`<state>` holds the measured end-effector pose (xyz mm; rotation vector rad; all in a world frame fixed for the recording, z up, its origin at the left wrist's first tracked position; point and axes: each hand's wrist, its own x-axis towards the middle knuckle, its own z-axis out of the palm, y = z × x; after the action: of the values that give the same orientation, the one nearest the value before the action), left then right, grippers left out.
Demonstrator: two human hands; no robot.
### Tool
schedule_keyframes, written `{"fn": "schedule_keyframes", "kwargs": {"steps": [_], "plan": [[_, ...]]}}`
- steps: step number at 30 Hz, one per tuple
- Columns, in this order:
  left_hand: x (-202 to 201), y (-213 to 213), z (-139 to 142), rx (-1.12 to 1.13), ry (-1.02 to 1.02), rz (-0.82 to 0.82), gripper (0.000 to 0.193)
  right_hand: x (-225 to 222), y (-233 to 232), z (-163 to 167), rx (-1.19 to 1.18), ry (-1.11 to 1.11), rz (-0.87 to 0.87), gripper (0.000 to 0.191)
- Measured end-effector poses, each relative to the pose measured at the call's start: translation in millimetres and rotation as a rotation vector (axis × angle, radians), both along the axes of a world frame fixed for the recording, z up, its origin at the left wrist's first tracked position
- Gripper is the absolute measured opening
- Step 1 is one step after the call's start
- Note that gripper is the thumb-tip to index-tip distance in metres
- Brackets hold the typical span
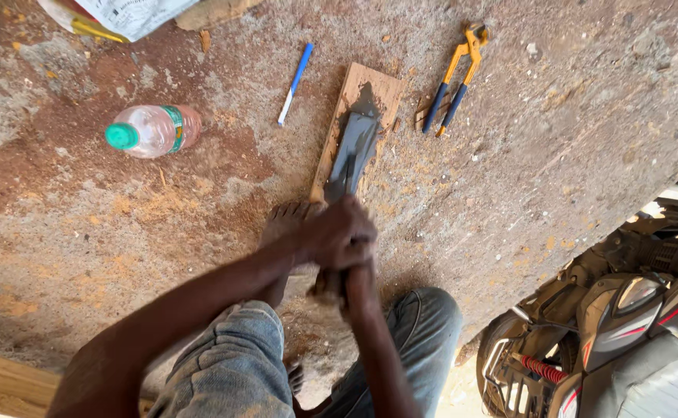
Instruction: The person sharpens a metal tool on a grinding stone placed on a wooden board. They repeatedly rub the tool against the stone, occasionally applying water from a plastic bottle to the surface.
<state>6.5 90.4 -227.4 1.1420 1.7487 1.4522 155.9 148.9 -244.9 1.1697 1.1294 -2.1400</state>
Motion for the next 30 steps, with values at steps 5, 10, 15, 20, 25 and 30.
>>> {"fn": "schedule_keyframes", "kwargs": {"steps": [5,10,15,20,25,30], "plan": [[26.0,28.9,47.9,-0.017,0.006,-0.061,0.045,2.4,47.1,91.5,-0.032,-0.01,-0.074,0.067],[-31.6,75.9,55.6,-0.045,0.02,-0.021,0.045,-63.3,122.6,134.6,-0.061,0.004,-0.047,0.051],[50.5,10.8,11.0,0.0,-0.072,-0.031,0.037,29.4,31.5,76.8,-0.009,-0.146,-0.06,0.065],[22.1,-5.7,-41.9,-0.005,0.063,-0.023,0.041,6.5,12.0,-29.7,-0.034,-0.03,-0.051,0.064],[31.1,-13.9,-37.1,-0.001,-0.055,-0.044,0.05,5.1,0.6,2.8,-0.023,-0.119,-0.048,0.068],[40.9,-11.0,-28.0,0.024,0.011,-0.03,0.05,34.8,-0.2,3.3,-0.01,0.004,-0.029,0.063]]}}
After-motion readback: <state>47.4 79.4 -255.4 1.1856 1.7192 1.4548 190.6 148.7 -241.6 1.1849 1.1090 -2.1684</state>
